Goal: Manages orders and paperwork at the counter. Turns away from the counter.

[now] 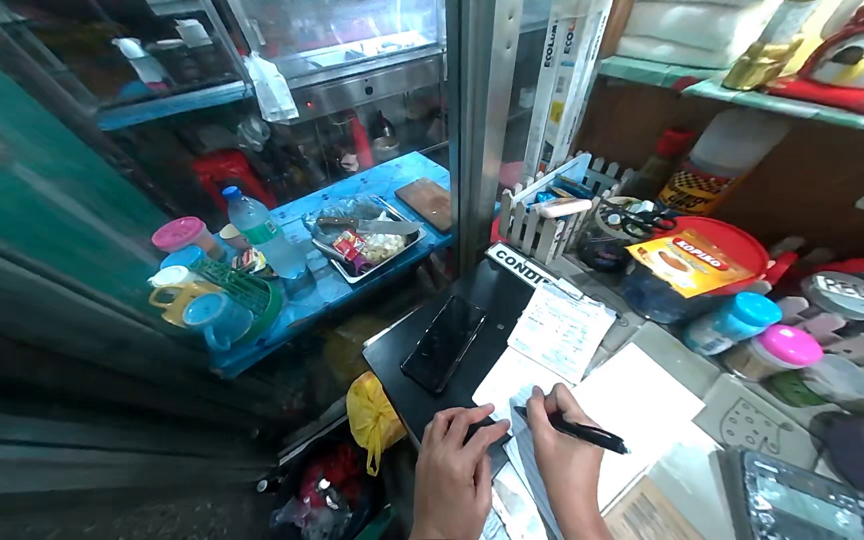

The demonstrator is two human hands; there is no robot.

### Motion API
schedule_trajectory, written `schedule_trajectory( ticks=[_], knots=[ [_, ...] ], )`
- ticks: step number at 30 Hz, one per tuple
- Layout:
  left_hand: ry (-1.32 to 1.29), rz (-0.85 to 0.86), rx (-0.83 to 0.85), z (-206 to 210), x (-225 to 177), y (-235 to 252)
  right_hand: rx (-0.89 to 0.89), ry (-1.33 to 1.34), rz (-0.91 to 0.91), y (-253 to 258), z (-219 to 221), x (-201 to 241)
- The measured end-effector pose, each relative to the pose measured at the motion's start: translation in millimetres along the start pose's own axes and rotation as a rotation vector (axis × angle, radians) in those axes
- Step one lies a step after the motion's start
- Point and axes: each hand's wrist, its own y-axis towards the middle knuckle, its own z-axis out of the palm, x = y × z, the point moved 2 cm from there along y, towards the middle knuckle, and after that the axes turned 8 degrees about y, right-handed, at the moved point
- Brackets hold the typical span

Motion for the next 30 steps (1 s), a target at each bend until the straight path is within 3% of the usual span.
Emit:
schedule_trajectory(
  ticks=[12,17,18,20,23,27,30],
  knots=[
    [0.012,-0.001,0.000,0.4,-0.5,0.1,-0.008,0.045,0.005,0.2,-0.4,-0.7],
    [0.004,-0.019,0.023,-0.8,-1.1,1.1,-0.006,0.287,0.363,23.0,-25.7,11.6],
    [0.002,-0.021,0.025,-1.0,-1.1,1.3,-0.035,0.257,0.353,31.6,-38.5,11.9],
    [-0.004,-0.019,0.034,-1.5,-1.1,1.6,-0.056,0.010,0.160,50.0,-68.8,0.9],
    [-0.004,-0.012,0.064,-3.8,-2.8,2.0,0.144,-0.525,-0.026,75.3,-113.7,-19.5],
    [-0.028,-0.039,0.124,-9.8,-8.7,8.5,0.250,-0.795,0.108,90.3,-125.1,-21.1],
    [0.044,-0.075,0.089,-20.5,-5.5,37.4,0.227,-0.650,0.262,103.3,-126.8,-19.5]
  ],
)
